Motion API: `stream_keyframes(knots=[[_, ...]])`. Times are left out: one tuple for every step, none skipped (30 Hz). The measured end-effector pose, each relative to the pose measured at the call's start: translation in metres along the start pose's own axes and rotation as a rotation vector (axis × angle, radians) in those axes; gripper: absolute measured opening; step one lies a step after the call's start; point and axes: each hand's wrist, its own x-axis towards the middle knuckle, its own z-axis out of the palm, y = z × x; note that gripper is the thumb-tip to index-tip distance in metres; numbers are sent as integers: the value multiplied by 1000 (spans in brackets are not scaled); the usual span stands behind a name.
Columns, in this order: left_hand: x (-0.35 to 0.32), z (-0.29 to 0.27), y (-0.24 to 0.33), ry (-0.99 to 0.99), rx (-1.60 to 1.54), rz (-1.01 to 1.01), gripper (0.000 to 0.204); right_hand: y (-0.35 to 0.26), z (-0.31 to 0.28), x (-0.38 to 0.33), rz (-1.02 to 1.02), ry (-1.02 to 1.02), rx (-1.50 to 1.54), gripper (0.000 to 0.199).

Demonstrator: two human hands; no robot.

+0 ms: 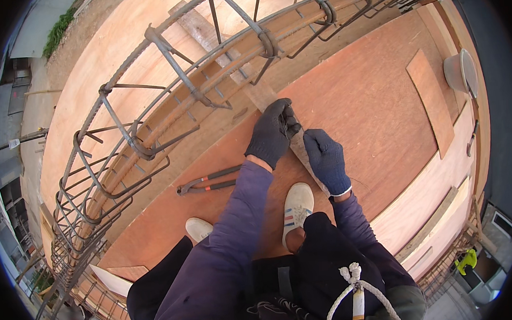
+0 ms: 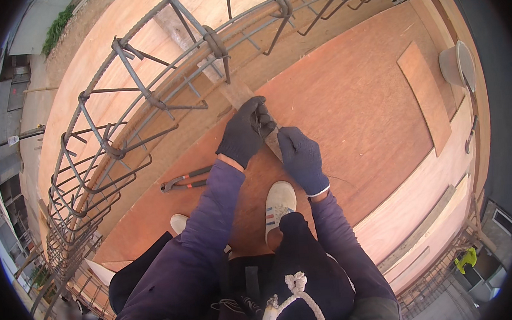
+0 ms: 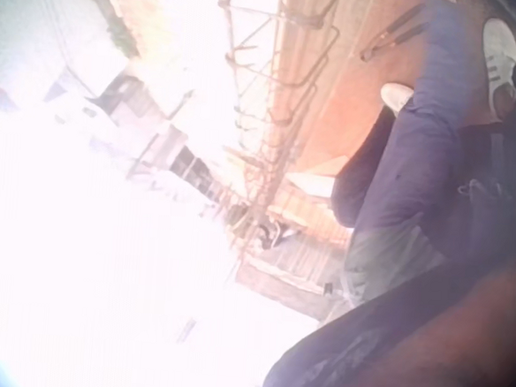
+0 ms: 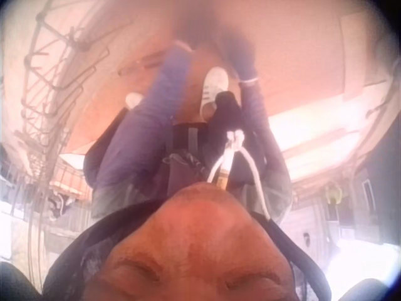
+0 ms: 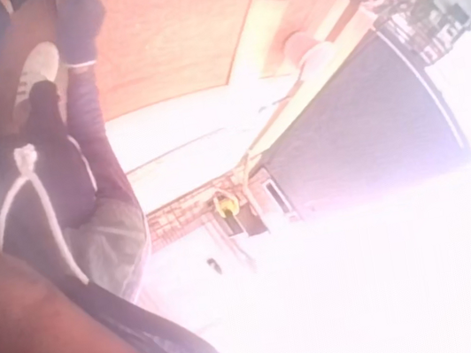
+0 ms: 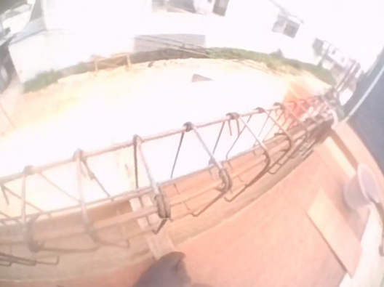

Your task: The person secures a metal scaffolding frame to a wooden plank using wire ties and pliers. They wrap the wire around the frame and plank, then twist and tighten it with pliers to fasten the components together.

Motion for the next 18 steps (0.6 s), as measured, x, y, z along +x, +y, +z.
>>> stream_keyframes(knots=[[-2,-5,5,-61,-3,-39,23,1,-3,0,11,-15,16,13],[-4,-10,9,-91,35,-41,25,2,-6,-1,29,-34,41,12],[-5,-13,13,-130,73,-45,28,3,-8,-1,47,-47,80,11],[-7,-13,15,-120,131,-57,30,3,-9,-1,38,-45,63,11],[-9,-12,15,-157,87,-66,32,3,-9,0,30,-42,60,11],[-11,-10,14,-147,65,-81,34,4,-9,1,34,-34,71,11],[-13,-6,12,-121,50,-93,36,3,-8,2,9,-21,49,11],[-15,-2,8,-106,-7,-95,36,3,-7,2,1,-4,39,11],[-18,2,4,-76,-56,-94,36,3,-6,4,-8,14,28,11],[-19,4,1,-83,-117,-98,36,3,-5,5,-21,22,19,11],[-20,4,0,-55,-118,-83,34,3,-5,6,-34,30,10,11],[-21,2,0,-65,-129,-72,32,3,-5,7,-45,43,16,11],[-21,-1,1,-74,-141,-62,30,3,-6,7,-45,25,6,11],[-20,-6,3,-99,-108,-59,29,3,-8,7,-43,12,11,11],[-19,-11,6,-124,-75,-55,28,3,-10,7,-41,-4,33,11],[-17,-16,8,-125,-30,-60,27,3,-11,6,-21,-38,23,11],[-16,-21,9,-143,-17,-58,26,3,-13,6,2,-74,31,11],[-15,-26,10,-138,7,-63,25,2,-14,6,36,-109,48,11]])
